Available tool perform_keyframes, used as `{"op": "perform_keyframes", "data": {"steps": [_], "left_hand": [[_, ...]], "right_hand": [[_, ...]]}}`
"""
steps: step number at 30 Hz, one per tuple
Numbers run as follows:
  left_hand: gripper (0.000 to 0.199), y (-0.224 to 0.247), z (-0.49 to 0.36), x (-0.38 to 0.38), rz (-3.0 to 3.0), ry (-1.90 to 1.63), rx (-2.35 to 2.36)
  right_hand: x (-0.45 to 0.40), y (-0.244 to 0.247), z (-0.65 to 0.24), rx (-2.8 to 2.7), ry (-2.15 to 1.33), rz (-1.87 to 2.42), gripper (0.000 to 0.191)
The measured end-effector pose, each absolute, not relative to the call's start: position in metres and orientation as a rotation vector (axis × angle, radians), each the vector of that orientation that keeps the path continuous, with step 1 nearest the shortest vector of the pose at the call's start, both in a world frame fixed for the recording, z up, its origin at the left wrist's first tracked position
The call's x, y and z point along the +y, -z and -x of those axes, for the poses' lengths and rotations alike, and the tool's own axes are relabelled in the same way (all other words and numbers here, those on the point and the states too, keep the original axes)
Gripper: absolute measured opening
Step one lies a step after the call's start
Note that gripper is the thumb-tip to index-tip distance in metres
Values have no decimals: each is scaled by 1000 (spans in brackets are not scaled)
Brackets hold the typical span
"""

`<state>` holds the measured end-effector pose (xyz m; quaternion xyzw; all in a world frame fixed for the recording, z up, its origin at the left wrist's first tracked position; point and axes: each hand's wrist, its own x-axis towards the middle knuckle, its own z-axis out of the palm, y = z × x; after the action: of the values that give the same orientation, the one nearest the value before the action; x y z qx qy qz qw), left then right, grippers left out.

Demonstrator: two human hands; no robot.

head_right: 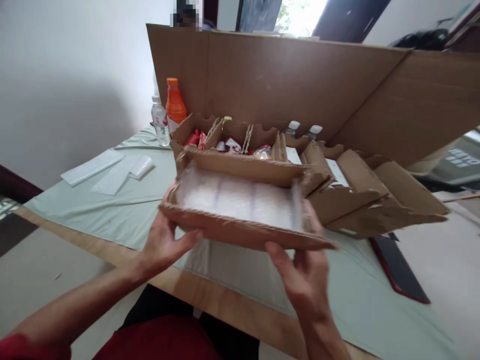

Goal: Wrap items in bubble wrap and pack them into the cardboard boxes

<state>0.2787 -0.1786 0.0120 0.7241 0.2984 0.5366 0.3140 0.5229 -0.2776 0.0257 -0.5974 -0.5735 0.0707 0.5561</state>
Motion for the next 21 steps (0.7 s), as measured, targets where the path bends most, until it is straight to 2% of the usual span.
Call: {"op": "perform_keyframes", "data": {"steps": [3,8,10,14,21], "left_hand": [[98,24,-226,-203,-1723,-1415,1162],[98,37,-178,-213,-1407,-1626,1469],[98,40,-176,-211,-1387,-1663,1493],[94,53,-185,-201,-1531,-1762,1374],[91,73,-195,-180,-1627,-1827,1341]], "right_hand": [[-230,10,-490,-1404,-509,1315,88],[-115,23,-422,-1585,-1002,959,97],[-77,22,-402,-1626,-1102,877,97],[-29,25,-375,-1688,-943,932,90],[-5,44,-354,-1684,-777,1063,89]]}}
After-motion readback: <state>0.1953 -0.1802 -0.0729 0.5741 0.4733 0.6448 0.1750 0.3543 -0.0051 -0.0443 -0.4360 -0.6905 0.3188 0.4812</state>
